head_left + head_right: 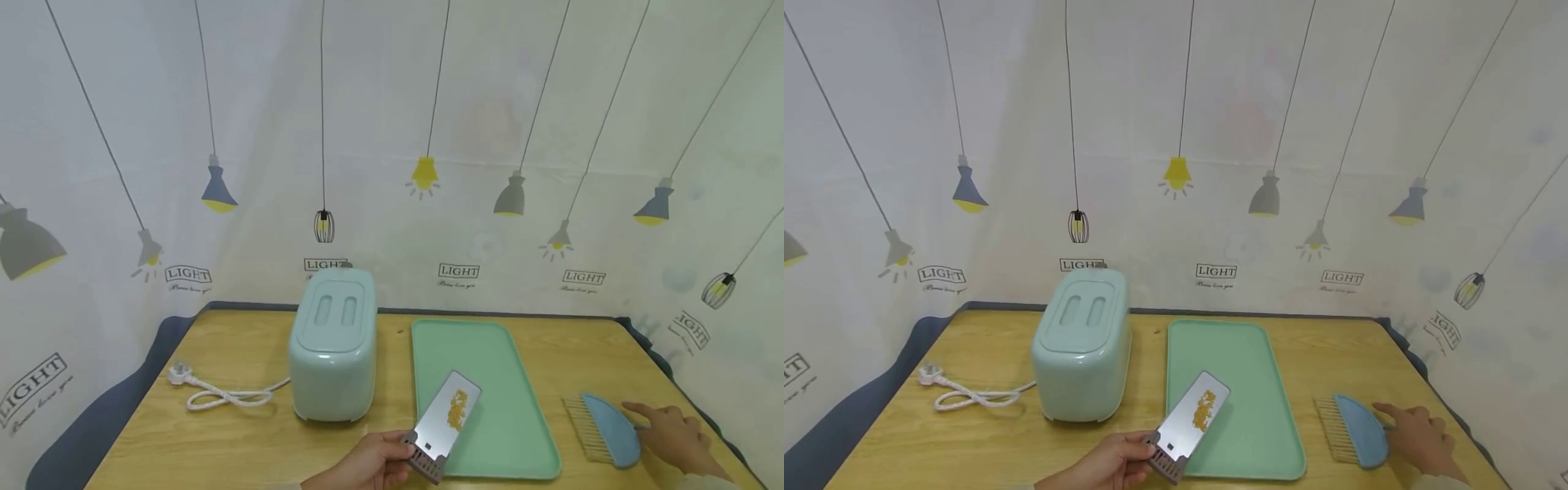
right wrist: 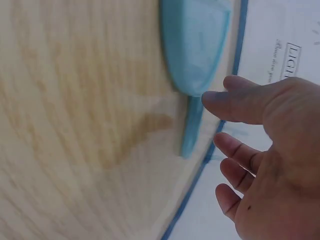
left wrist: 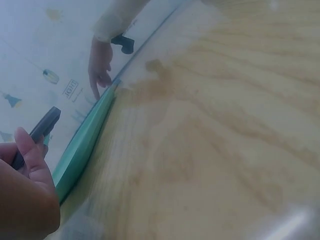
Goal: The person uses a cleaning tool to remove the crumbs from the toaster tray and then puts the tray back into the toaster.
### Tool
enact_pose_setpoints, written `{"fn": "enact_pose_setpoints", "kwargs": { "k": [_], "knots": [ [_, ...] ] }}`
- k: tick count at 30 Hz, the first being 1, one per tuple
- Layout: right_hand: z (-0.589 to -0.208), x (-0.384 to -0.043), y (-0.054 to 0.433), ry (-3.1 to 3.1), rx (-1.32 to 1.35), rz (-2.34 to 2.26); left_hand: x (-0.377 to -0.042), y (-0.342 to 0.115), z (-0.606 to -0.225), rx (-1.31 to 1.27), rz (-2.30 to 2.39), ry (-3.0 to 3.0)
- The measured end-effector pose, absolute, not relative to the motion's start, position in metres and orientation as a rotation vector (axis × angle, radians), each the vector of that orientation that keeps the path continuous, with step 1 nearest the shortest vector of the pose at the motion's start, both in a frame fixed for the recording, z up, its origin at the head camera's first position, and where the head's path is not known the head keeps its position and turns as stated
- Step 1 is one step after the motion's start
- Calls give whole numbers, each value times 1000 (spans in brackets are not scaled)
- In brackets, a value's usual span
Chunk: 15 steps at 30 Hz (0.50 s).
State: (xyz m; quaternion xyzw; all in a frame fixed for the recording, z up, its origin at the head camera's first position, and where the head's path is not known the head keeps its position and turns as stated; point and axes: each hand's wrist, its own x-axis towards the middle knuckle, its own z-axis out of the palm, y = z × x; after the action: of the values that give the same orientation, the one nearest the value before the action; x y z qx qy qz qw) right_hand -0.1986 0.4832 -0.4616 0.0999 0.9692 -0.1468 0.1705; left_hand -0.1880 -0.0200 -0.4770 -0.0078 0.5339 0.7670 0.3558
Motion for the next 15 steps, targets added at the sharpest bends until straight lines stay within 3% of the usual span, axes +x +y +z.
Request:
{"fn": "enact_pose_setpoints", "kwargs": {
  "k": [15],
  "knots": [
    [-479, -204, 486, 2756, 384, -316, -192, -21, -481, -58, 1967, 1397]
  ]
}}
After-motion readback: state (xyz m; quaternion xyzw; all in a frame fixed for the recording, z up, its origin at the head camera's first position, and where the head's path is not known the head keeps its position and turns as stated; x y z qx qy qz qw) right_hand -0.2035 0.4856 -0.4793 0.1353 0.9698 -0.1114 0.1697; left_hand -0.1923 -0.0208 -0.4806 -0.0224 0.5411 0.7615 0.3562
